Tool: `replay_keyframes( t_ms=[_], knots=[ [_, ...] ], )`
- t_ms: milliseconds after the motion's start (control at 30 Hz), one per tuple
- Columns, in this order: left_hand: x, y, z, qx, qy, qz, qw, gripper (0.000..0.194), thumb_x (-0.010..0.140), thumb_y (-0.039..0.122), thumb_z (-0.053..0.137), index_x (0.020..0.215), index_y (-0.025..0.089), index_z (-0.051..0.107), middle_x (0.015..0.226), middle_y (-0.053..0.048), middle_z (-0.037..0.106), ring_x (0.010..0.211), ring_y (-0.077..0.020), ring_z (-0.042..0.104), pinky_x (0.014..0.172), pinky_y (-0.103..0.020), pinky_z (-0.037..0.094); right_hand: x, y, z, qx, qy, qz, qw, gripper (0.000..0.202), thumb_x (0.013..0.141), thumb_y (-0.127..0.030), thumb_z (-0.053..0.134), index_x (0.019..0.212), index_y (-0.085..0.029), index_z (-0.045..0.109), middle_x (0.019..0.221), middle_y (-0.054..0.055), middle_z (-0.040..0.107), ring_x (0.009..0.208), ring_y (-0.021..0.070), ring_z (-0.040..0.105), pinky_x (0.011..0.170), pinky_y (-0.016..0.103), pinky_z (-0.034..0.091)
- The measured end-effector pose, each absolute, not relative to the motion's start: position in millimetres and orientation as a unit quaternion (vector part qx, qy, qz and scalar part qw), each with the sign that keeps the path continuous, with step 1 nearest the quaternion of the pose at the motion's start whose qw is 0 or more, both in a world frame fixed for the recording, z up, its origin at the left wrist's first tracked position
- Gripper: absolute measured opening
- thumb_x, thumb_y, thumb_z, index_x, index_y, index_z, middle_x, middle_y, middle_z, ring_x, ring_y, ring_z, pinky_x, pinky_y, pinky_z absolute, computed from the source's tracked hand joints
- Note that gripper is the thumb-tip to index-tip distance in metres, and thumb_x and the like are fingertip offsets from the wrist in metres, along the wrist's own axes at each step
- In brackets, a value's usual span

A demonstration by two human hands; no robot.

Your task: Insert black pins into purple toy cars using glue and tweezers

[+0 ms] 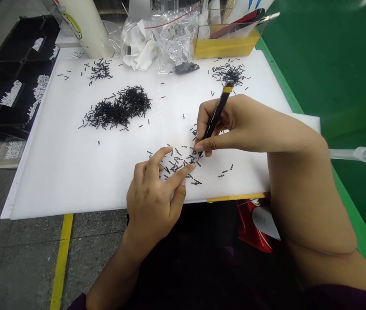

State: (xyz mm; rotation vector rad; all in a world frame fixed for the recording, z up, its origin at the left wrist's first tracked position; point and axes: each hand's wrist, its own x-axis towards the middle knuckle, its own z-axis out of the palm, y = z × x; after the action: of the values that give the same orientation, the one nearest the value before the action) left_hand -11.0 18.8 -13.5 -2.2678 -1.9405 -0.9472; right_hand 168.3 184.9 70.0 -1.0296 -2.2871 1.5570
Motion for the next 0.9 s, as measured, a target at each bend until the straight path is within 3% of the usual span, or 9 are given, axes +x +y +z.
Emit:
replay_keyframes(
  t_ms=[133,367,633,900],
  knots=[
    [-9.9,19.3,-13.6,-0.704,-0.639,-0.31,0.008,0.036,0.105,0.019,0.059,0.133,0.022,0.083,0.145,-0.016,0.067,0.1,-0.0308,0.058,0.07,-0.039,0.051,167.1,184.5,69.8,-0.351,-0.773,0.52,0.092,0.027,0.083,-0.009,0.088,0.082,-0.021,0.065,0.071,-0.003,0.078,0.068,0.0172,0.078,0.063,0.028,0.059],
    [-12.0,18.2,-12.0,-0.727,-0.616,-0.303,0.001,0.035,0.101,0.016,0.063,0.123,0.03,0.087,0.147,-0.012,0.067,0.1,-0.0301,0.058,0.071,-0.038,0.051,168.3,184.7,70.1,-0.352,-0.773,0.518,0.095,0.026,0.082,-0.012,0.091,0.083,-0.022,0.066,0.073,-0.002,0.078,0.069,0.0173,0.077,0.064,0.029,0.06],
    [-13.5,17.8,-12.5,-0.704,-0.62,-0.346,-0.009,0.03,0.102,0.009,0.06,0.116,0.018,0.085,0.137,-0.014,0.074,0.093,-0.0249,0.061,0.08,-0.039,0.054,166.4,183.6,69.0,-0.358,-0.759,0.531,0.12,0.029,0.08,-0.014,0.093,0.083,-0.023,0.066,0.076,0.0,0.08,0.074,0.0185,0.079,0.069,0.03,0.062],
    [-13.4,18.3,-14.4,-0.698,-0.624,-0.35,0.007,0.032,0.1,0.007,0.06,0.115,0.022,0.084,0.136,-0.012,0.074,0.091,-0.0243,0.063,0.078,-0.039,0.055,166.1,184.0,66.0,-0.325,-0.776,0.533,0.088,0.023,0.085,-0.014,0.086,0.082,-0.025,0.066,0.079,0.0,0.08,0.074,0.0195,0.078,0.071,0.034,0.062]
  ],
)
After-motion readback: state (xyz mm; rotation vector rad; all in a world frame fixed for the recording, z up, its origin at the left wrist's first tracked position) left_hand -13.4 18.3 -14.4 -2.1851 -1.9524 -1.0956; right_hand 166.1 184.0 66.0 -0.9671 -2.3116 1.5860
